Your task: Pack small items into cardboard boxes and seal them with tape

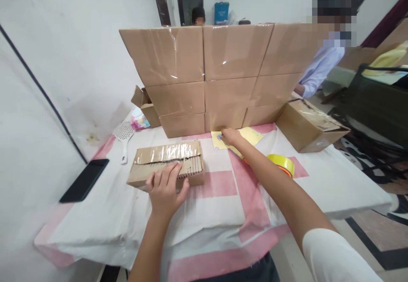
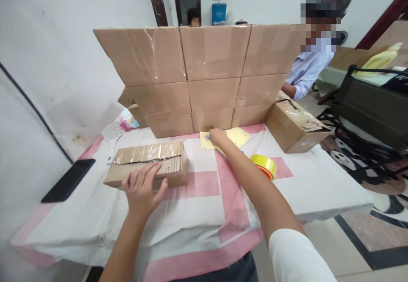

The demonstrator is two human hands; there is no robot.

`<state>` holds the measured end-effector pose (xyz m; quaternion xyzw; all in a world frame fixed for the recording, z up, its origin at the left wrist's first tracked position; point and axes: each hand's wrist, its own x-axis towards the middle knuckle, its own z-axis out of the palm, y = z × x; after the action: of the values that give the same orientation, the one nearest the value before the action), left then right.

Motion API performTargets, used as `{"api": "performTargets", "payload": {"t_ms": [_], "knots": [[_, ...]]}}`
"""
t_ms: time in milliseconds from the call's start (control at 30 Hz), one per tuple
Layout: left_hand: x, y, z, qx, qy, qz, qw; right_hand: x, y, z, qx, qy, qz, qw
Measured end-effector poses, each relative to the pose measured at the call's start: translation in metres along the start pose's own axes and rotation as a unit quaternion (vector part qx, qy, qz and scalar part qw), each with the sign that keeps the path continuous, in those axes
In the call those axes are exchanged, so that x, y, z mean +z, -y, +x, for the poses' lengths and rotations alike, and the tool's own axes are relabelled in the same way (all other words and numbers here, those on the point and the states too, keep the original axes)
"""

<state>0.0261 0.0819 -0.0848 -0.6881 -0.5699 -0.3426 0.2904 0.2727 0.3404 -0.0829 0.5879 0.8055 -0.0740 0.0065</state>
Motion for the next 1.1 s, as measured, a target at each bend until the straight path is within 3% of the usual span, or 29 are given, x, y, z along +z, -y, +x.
{"api": "performTargets", "payload": {"t_ms": [133, 467, 633, 933, 1033, 1100], "knots": [[0.007, 0.002, 0.001, -0.001, -0.017, 0.004, 1.0, 0.0, 0.012, -0.004, 0.048, -0.009, -0.002, 0.999], [0.012, 0.009, 0.001, 0.037, -0.041, 0.008, 0.998, -0.004, 0.011, -0.027, 0.142, -0.062, 0.039, 0.987], [0.012, 0.006, 0.001, 0.021, -0.036, 0.01, 0.999, -0.009, 0.01, -0.027, 0.15, -0.099, 0.089, 0.98], [0.013, 0.007, -0.002, -0.008, -0.017, 0.006, 1.0, -0.001, -0.003, -0.031, 0.131, -0.097, 0.189, 0.968], [0.0, 0.0, 0.004, -0.042, 0.002, -0.03, 0.999, 0.002, -0.004, -0.032, 0.121, -0.076, 0.25, 0.958], [-0.016, -0.017, 0.012, -0.094, -0.022, -0.138, 0.986, 0.001, -0.002, -0.032, 0.105, -0.053, 0.273, 0.955]]}}
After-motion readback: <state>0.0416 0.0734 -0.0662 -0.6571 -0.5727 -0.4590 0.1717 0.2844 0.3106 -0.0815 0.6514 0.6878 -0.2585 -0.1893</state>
